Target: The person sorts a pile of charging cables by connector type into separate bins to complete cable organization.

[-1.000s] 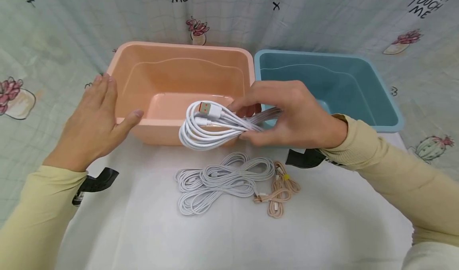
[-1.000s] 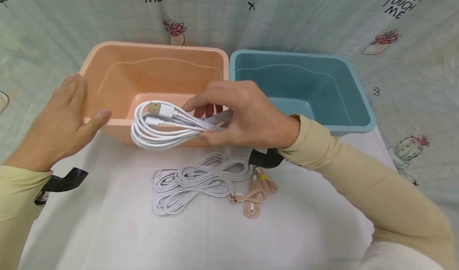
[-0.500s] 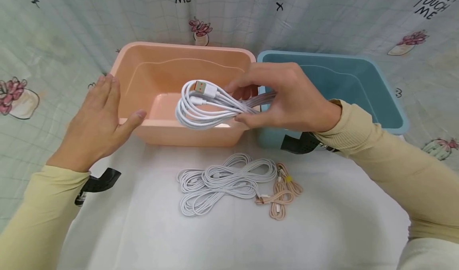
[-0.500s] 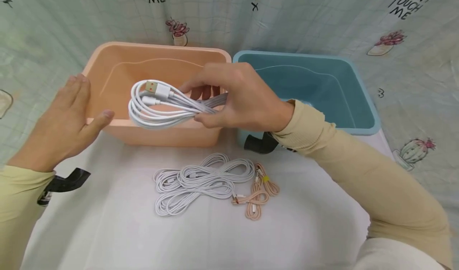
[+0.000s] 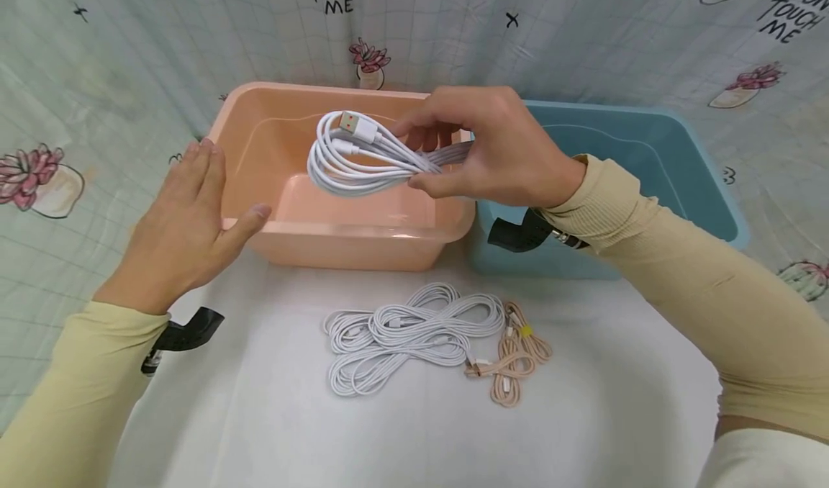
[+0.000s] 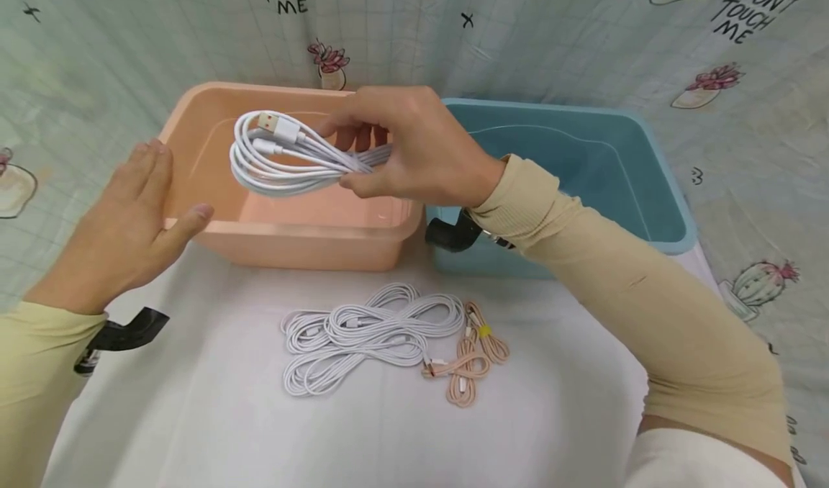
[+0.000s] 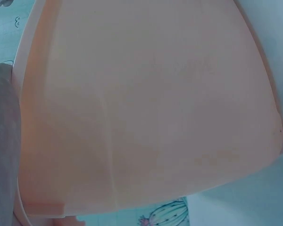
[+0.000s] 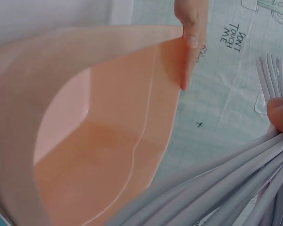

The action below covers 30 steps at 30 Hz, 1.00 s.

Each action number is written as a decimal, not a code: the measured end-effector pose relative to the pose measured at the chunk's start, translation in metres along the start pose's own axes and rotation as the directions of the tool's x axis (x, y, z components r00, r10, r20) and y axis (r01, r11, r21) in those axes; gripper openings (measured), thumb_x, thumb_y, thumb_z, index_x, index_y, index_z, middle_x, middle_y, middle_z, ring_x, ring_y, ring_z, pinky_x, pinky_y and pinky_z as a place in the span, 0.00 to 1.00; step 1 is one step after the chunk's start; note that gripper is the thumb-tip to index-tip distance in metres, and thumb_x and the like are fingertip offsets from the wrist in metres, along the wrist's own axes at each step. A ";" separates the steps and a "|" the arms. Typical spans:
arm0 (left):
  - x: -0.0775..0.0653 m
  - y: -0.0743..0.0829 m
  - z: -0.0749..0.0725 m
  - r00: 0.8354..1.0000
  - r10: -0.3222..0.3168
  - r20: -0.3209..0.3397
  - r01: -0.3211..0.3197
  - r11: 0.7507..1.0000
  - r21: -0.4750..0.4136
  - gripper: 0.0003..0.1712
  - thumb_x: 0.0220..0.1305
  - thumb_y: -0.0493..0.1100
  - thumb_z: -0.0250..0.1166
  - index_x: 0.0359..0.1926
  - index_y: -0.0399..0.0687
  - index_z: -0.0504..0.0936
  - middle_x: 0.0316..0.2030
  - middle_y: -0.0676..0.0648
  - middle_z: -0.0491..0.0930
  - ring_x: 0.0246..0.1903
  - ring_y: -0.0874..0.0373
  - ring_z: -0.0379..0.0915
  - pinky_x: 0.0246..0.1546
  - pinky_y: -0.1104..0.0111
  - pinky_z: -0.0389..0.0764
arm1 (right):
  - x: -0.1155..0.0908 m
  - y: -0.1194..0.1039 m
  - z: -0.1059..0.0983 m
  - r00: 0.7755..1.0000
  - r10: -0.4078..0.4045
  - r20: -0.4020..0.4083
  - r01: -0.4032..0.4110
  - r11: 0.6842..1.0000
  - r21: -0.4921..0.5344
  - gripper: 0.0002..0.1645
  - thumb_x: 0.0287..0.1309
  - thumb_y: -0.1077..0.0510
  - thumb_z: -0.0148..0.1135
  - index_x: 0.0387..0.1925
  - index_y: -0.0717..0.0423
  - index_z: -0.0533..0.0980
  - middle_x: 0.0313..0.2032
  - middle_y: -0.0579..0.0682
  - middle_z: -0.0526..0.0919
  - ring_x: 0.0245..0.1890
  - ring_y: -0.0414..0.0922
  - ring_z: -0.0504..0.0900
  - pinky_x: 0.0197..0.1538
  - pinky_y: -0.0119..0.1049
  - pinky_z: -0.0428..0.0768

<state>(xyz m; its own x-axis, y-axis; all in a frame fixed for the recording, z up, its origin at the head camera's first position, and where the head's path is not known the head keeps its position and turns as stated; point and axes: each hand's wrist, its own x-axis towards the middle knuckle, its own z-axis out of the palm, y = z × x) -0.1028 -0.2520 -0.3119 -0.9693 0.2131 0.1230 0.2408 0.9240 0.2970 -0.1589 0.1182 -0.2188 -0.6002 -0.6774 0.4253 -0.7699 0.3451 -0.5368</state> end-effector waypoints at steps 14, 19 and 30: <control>-0.001 0.001 0.000 1.000 -0.003 -0.004 0.003 1.000 0.006 0.55 0.77 0.68 0.47 0.81 0.29 0.41 0.82 0.29 0.38 0.84 0.35 0.31 0.85 0.48 0.37 | 0.029 0.016 0.007 0.998 0.056 -0.011 -0.057 0.998 -0.010 0.25 0.50 0.62 0.79 0.53 0.56 0.86 0.41 0.51 0.88 0.40 0.39 0.79 0.44 0.26 0.78; 0.000 0.002 -0.001 1.000 -0.007 -0.004 0.007 1.000 0.006 0.55 0.76 0.69 0.47 0.81 0.30 0.41 0.82 0.29 0.38 0.84 0.35 0.31 0.84 0.46 0.39 | 0.040 0.024 0.012 0.996 0.081 -0.026 -0.080 0.996 0.025 0.26 0.48 0.62 0.80 0.52 0.56 0.85 0.41 0.50 0.87 0.39 0.38 0.78 0.44 0.27 0.79; -0.001 0.002 -0.002 1.000 -0.009 -0.012 0.009 1.000 0.004 0.54 0.77 0.67 0.47 0.81 0.30 0.41 0.82 0.29 0.39 0.84 0.35 0.33 0.84 0.45 0.41 | 0.062 0.040 0.025 0.982 0.191 0.006 -0.191 0.981 0.034 0.23 0.50 0.59 0.79 0.50 0.51 0.86 0.39 0.48 0.86 0.39 0.36 0.79 0.46 0.27 0.78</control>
<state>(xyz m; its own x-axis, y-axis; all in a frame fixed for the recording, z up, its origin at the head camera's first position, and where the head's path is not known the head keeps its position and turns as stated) -0.1008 -0.2511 -0.3092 -0.9708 0.2010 0.1311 0.2317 0.9271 0.2947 -0.2215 0.0737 -0.2326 -0.7348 -0.6028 0.3110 -0.6335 0.4461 -0.6322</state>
